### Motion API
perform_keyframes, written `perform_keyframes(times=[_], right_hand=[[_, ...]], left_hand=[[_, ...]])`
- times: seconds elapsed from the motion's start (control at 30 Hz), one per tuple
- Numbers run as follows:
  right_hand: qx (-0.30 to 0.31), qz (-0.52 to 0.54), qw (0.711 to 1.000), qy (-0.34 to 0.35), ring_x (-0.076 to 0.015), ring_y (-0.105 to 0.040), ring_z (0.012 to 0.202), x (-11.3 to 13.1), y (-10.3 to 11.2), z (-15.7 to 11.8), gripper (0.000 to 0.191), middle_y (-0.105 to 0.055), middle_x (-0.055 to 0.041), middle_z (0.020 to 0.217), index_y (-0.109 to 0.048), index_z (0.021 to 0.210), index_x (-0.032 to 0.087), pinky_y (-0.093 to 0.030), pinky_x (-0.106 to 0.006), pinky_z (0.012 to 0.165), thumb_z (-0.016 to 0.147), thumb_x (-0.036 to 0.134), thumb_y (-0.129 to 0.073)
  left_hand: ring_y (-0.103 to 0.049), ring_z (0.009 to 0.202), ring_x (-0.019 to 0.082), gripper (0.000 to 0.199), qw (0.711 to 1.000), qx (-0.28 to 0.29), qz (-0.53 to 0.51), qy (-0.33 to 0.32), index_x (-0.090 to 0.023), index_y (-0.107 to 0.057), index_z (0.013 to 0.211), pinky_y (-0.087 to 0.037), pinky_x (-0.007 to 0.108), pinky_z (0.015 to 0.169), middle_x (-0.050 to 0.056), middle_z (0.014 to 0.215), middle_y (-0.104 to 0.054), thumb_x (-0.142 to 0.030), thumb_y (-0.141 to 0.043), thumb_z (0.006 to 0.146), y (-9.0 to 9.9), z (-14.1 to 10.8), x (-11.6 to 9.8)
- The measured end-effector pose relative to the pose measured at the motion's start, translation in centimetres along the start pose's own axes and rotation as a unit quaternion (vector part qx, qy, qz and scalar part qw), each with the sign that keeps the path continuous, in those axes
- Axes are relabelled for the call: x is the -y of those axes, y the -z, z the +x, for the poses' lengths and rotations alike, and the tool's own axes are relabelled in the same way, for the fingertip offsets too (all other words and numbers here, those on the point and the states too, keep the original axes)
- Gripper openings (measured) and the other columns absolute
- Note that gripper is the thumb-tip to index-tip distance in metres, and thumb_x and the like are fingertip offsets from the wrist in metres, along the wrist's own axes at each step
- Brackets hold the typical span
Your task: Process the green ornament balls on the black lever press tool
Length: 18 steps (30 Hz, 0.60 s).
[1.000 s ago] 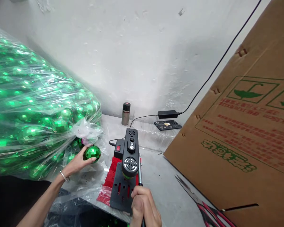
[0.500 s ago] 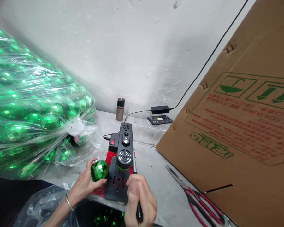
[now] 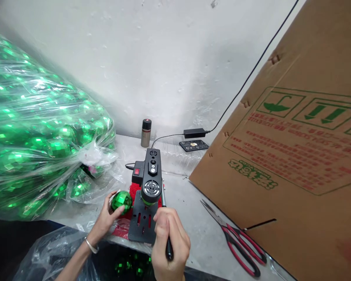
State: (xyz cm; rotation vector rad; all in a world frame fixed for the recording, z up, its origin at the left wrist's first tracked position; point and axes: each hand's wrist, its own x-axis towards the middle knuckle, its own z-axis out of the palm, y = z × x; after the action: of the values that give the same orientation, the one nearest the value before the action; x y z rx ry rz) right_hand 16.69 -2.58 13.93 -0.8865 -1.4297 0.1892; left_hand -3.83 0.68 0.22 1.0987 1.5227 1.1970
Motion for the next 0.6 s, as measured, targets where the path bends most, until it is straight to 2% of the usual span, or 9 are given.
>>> perform_keyframes(times=[0.07,0.13,0.23,0.4,0.6], right_hand=[[-0.005,0.0,1.0,-0.016,-0.0103,-0.055,0.06,0.3,-0.1,0.4,0.035,-0.054,0.0021,0.067,-0.05,0.072,0.021,-0.041,-0.023,0.054,0.105,0.012,-0.048],[-0.007,-0.004,1.0,-0.029,-0.0106,-0.055,0.059,0.6,-0.1,0.9,0.037,-0.052,0.0022,0.065,-0.05,0.07,0.021,-0.042,-0.023,0.055,0.107,0.015,-0.048],[-0.001,-0.016,0.999,-0.033,-0.0107,-0.054,0.056,0.9,-0.1,1.7,0.04,-0.052,0.0023,0.063,-0.051,0.069,0.021,-0.043,-0.023,0.055,0.109,0.02,-0.047],[0.014,-0.029,0.999,-0.02,-0.0106,-0.055,0.055,1.3,0.0,2.4,0.037,-0.054,0.0022,0.062,-0.054,0.072,0.021,-0.043,-0.023,0.053,0.108,0.019,-0.046],[0.018,-0.022,1.0,-0.007,-0.0105,-0.057,0.057,1.2,0.2,2.3,0.035,-0.056,0.0021,0.064,-0.053,0.073,0.022,-0.044,-0.022,0.055,0.106,0.013,-0.046]], left_hand=[[-0.07,0.127,0.036,0.092,0.997,0.003,-0.076,0.023,-0.014,-0.043,0.144,-0.053,0.049,0.113,0.021,0.137,-0.07,-0.075,-0.067,0.079,-0.2,-0.1,-0.2],[-0.068,0.13,0.034,0.09,0.995,0.012,-0.092,0.021,-0.016,-0.047,0.14,-0.052,0.045,0.113,0.019,0.138,-0.07,-0.078,-0.067,0.079,-0.5,-0.2,-0.3],[-0.065,0.134,0.035,0.089,0.999,0.029,-0.045,0.0,-0.017,-0.052,0.139,-0.049,0.045,0.116,0.018,0.141,-0.07,-0.076,-0.072,0.075,-1.4,-0.5,-0.1],[-0.061,0.14,0.038,0.09,0.998,0.041,0.045,-0.02,-0.015,-0.05,0.149,-0.043,0.053,0.121,0.019,0.149,-0.066,-0.06,-0.078,0.076,-3.2,-1.3,0.7],[-0.061,0.139,0.04,0.083,0.986,0.045,0.127,-0.098,-0.019,-0.056,0.148,-0.046,0.058,0.119,0.019,0.149,-0.066,-0.048,-0.084,0.075,-4.4,-1.7,0.8]])
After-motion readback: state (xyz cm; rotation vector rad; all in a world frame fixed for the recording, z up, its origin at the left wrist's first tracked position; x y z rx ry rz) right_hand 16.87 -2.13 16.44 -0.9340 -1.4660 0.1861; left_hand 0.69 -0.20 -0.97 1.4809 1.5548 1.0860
